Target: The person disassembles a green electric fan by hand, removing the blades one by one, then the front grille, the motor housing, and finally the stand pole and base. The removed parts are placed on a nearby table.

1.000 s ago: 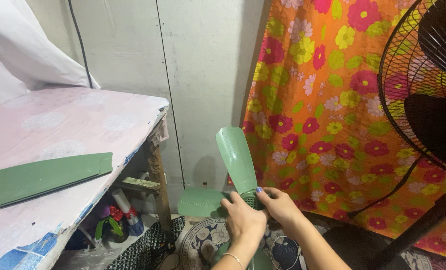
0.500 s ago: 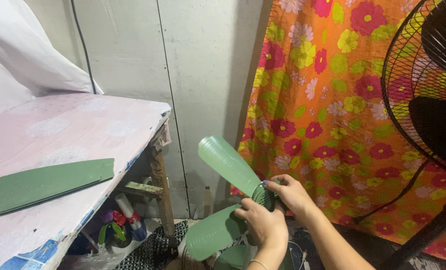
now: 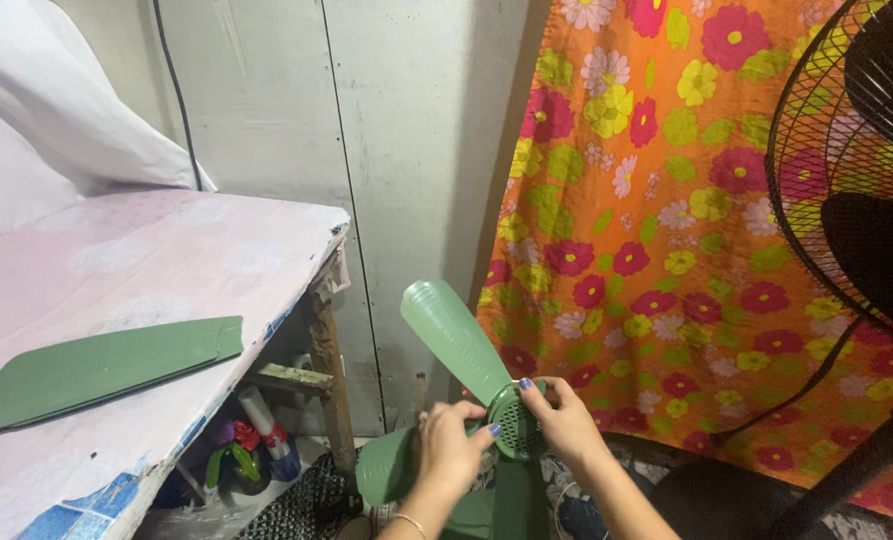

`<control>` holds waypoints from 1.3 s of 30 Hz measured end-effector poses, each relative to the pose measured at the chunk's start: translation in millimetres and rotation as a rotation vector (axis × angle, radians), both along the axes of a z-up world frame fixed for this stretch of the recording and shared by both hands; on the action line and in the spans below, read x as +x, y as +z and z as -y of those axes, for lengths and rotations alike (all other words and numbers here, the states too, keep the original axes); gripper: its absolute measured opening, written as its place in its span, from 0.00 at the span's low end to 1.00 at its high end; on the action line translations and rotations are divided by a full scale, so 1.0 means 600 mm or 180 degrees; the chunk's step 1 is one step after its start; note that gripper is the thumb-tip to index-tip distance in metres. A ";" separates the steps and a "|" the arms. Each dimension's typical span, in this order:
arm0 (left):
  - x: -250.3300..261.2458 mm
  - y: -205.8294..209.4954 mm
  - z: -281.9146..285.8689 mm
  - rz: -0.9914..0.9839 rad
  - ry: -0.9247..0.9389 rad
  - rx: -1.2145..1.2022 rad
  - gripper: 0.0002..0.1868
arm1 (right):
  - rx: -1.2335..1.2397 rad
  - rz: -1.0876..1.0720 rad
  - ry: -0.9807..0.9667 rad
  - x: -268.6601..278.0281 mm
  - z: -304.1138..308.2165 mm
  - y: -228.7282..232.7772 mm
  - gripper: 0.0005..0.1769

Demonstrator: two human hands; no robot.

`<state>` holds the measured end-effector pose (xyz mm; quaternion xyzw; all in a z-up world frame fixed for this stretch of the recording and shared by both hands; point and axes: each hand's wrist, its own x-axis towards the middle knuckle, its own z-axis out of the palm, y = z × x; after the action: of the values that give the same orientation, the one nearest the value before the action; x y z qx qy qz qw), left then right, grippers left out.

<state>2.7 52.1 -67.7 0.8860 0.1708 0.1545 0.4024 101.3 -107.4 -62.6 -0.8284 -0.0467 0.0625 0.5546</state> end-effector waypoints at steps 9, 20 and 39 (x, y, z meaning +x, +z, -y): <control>-0.026 0.050 -0.030 0.0193 -0.0380 0.1439 0.49 | -0.1559 0.0840 -0.0284 -0.127 -0.078 0.058 0.40; -0.027 -0.045 0.028 -0.0392 -0.0562 0.0020 0.43 | -0.2244 0.1273 0.1094 -0.078 -0.025 0.085 0.49; 0.023 -0.044 0.029 -0.0950 0.0045 -0.0624 0.21 | -0.1837 0.0828 0.0716 -0.064 -0.030 0.131 0.44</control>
<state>16.5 34.7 -94.0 0.8544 0.2490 0.0067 0.4560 62.8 -89.2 15.8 -0.9420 -0.1887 0.0277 0.2762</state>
